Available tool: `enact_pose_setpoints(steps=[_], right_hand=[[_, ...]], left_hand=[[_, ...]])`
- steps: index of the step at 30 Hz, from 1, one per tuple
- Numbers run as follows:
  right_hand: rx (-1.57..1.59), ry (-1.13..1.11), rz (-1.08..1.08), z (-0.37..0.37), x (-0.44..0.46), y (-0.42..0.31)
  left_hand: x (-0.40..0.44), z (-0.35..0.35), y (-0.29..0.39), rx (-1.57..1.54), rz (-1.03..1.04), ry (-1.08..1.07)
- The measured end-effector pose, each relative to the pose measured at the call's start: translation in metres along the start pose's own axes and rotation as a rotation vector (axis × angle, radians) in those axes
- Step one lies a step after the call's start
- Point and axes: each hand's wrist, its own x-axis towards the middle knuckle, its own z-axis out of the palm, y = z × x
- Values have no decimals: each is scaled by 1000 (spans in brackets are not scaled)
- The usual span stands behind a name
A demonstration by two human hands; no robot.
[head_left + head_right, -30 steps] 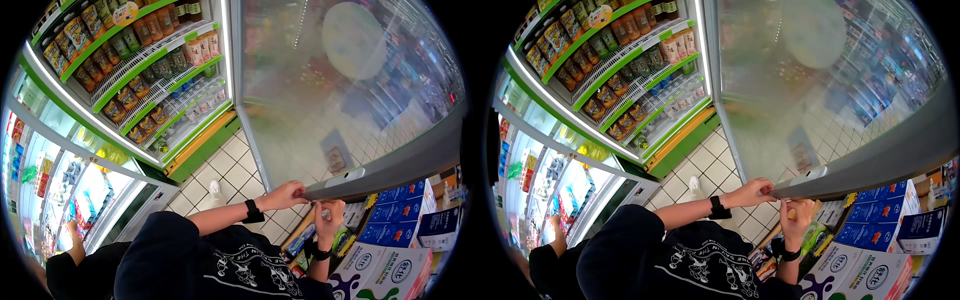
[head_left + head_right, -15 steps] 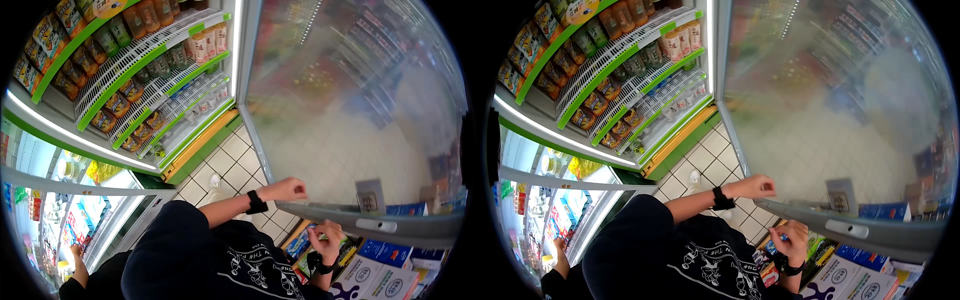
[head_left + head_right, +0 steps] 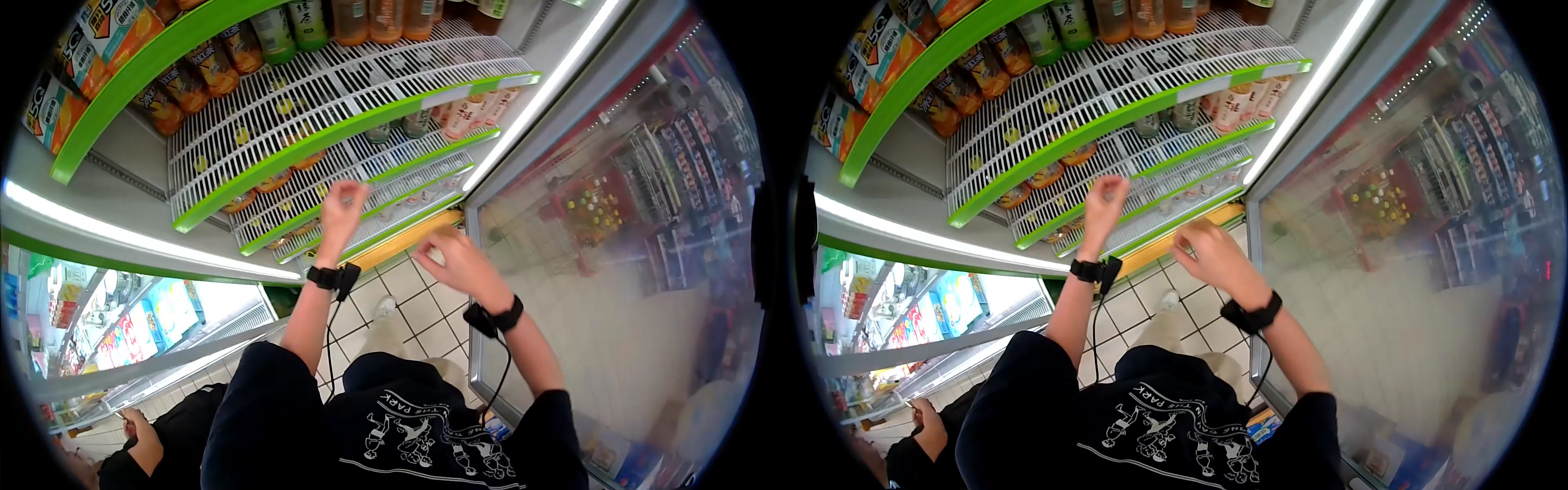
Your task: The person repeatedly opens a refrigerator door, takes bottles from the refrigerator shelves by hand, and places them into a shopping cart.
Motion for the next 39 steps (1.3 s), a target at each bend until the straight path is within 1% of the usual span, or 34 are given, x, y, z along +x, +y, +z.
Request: enact_pose_setpoints(steps=[1, 2, 4, 5, 7, 8, 9, 10, 12, 13, 14, 17, 20, 22, 26, 29, 34, 39], right_hand=[[45, -18, -18, 10, 25, 7], [87, -38, -35, 20, 49, 13], [100, -81, -28, 36, 94, 19], [101, -84, -33, 47, 115, 24], [200, -39, 39, 69, 152, 32], [202, -43, 33, 77, 166, 34], [191, -70, 102, 84, 179, 33], [180, -96, 171, 90, 190, 33], [226, -144, 201, 107, 206, 42], [336, -166, 327, 114, 211, 45], [444, -191, 457, 122, 215, 48], [416, -172, 470, 140, 210, 56], [415, -160, 465, 153, 204, 66], [524, -97, 535, 161, 203, 72], [547, -82, 571, 161, 203, 77], [578, -104, 560, 160, 203, 75], [617, -29, 460, 160, 200, 68], [616, -33, 456, 160, 198, 63]], left_hand=[[16, -12, 1, 57, 78, 112], [29, -23, 15, 65, 48, 212], [53, -51, 33, 122, 178, 138], [63, -61, 30, 237, 105, 101], [80, -76, 22, 431, -14, 17], [90, -87, 17, 565, -101, -147], [103, -92, -21, 631, -35, -116], [106, -95, -30, 656, -42, -136], [113, -101, -46, 705, -56, -176], [117, -106, -49, 795, -157, -222], [122, -108, -52, 852, -208, -254], [137, -111, -57, 964, -302, -289], [144, -110, -62, 1002, -345, -312], [147, -109, -65, 1016, -365, -327], [153, -107, -67, 1033, -389, -343], [155, -106, -68, 1037, -401, -349], [153, -103, -70, 1033, -422, -351], [148, -100, -71, 1024, -432, -349]])
